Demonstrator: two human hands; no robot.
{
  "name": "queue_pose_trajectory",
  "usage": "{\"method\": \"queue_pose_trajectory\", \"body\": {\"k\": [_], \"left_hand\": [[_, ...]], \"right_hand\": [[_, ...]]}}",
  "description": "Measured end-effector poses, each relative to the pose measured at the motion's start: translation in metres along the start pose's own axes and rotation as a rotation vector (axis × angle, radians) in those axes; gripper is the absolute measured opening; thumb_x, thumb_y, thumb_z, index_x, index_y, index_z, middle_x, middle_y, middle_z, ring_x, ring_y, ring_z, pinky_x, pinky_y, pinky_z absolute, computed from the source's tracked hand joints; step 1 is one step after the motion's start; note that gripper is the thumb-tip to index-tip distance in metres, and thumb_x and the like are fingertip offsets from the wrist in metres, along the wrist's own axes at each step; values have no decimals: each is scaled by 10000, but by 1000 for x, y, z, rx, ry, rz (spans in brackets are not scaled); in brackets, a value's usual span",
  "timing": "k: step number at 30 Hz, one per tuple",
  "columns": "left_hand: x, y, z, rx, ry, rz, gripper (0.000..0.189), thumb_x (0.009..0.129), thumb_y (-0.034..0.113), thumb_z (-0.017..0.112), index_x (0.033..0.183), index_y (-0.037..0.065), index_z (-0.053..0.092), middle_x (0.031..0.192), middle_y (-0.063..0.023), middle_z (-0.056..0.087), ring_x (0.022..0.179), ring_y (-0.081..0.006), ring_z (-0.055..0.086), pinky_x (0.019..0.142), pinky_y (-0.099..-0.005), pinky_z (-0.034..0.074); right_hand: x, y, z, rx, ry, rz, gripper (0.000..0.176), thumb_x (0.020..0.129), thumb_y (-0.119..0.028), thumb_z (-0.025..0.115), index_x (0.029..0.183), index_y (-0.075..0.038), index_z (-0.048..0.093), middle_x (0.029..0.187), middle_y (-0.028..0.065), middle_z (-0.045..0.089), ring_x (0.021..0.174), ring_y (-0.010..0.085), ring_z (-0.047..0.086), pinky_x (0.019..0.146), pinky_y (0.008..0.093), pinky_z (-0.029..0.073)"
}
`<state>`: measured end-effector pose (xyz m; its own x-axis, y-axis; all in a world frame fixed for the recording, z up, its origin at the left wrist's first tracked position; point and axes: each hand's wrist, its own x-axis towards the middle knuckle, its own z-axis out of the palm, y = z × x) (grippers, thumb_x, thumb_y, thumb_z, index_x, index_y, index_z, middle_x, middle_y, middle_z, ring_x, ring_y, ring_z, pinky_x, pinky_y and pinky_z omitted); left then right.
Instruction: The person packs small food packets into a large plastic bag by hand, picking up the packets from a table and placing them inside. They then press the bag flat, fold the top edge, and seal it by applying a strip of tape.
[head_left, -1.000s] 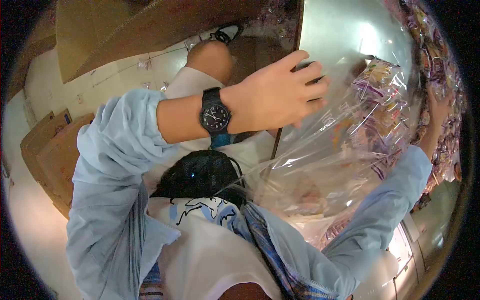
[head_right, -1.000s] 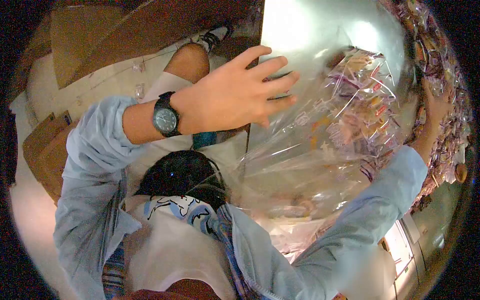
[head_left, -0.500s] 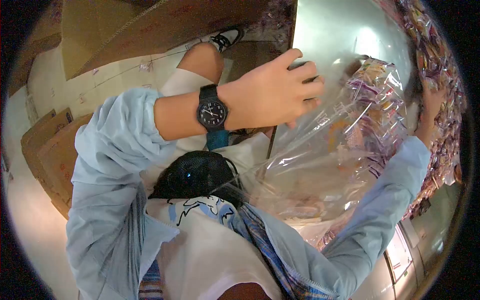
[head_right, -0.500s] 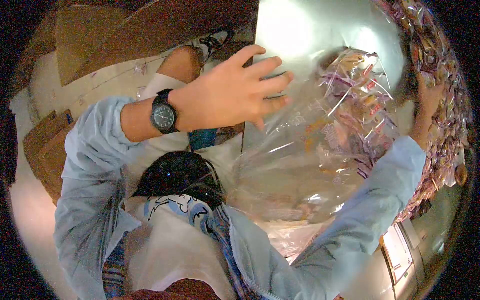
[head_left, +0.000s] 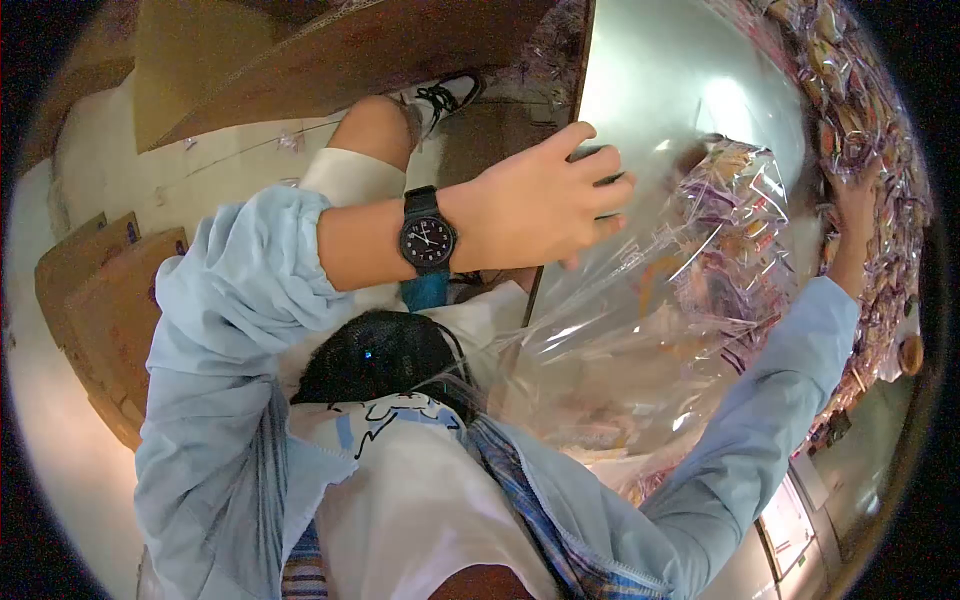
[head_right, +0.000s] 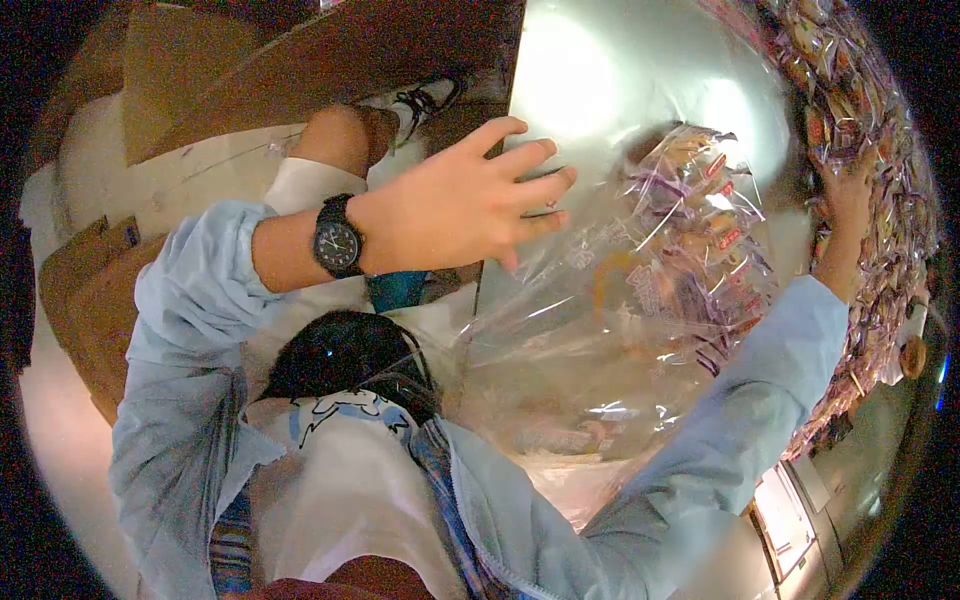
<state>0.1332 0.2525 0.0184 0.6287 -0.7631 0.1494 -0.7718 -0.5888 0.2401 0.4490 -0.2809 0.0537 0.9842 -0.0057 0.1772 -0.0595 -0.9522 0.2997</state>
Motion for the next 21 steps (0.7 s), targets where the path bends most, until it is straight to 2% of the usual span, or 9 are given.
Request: {"method": "queue_pose_trajectory", "body": {"k": [3, 7, 8, 11, 12, 15, 16, 19, 21], "left_hand": [[1, 0, 3, -25, 5, 9, 636, 761, 532, 749, 1292, 191, 679, 1384, -38, 541, 1323, -257, 471, 1155, -481, 348], [-2, 1, 0, -21, 15, 7, 640, 753, 531, 755, 1285, 184, 682, 1376, -41, 545, 1330, -262, 471, 1154, -486, 350], [-2, 1, 0, -25, 24, 7, 640, 750, 530, 756, 1283, 183, 684, 1375, -41, 546, 1330, -262, 471, 1154, -485, 350], [-2, -1, 3, -12, 41, 14, 633, 748, 522, 760, 1274, 177, 690, 1373, -42, 547, 1330, -261, 471, 1155, -479, 352], [-2, 1, 4, -13, 43, 9, 629, 748, 519, 761, 1271, 175, 692, 1373, -43, 547, 1330, -260, 472, 1155, -476, 353], [-2, 5, -1, 32, 11, -9, 619, 752, 504, 763, 1266, 167, 697, 1368, -46, 552, 1324, -260, 475, 1156, -465, 357], [-4, 6, -1, 33, 21, -13, 616, 751, 498, 766, 1266, 166, 699, 1365, -47, 554, 1321, -259, 477, 1156, -464, 358], [-4, 7, 2, 30, 46, -15, 611, 749, 478, 775, 1266, 162, 702, 1358, -51, 559, 1315, -259, 480, 1157, -463, 361], [-5, 7, 3, 27, 58, -24, 609, 748, 464, 781, 1270, 160, 703, 1355, -55, 561, 1314, -260, 480, 1159, -467, 362]], "right_hand": [[3, 6, 7, 11, -47, 80, 943, 917, -669, 607, 1656, -277, 172, 1383, 372, 528, 1194, 561, 594, 1005, 605, 488], [-34, -21, -6, -89, 126, 77, 840, 957, -657, 550, 1635, -270, 241, 1300, 334, 604, 1134, 545, 637, 966, 619, 505], [-43, -36, -17, -90, 114, 115, 811, 956, -636, 563, 1614, -258, 279, 1268, 320, 621, 1123, 549, 636, 966, 622, 504], [-54, -40, -21, -30, 115, 106, 769, 962, -598, 568, 1597, -252, 308, 1281, 327, 617, 1132, 550, 634, 970, 621, 504], [-55, -44, -25, 0, 85, 117, 784, 940, -566, 605, 1582, -208, 332, 1338, 330, 597, 1178, 552, 613, 994, 618, 495], [-41, -22, -10, 89, 95, 35, 841, 900, -539, 669, 1578, -174, 333, 1400, 356, 552, 1248, 558, 567, 1038, 600, 472], [-38, -23, -18, 117, 6, 23, 922, 870, -527, 719, 1562, -58, 330, 1431, 345, 540, 1289, 507, 567, 1075, 542, 460], [-4, 24, 41, 395, 97, -178, 955, 880, -504, 735, 1543, 40, 315, 1387, 278, 598, 1243, 411, 615, 1063, 481, 470], [9, 18, 37, 735, -122, -42, 793, 889, -462, 743, 1396, 106, 519, 1297, 219, 651, 1233, 322, 600, 1091, 419, 437]]}}
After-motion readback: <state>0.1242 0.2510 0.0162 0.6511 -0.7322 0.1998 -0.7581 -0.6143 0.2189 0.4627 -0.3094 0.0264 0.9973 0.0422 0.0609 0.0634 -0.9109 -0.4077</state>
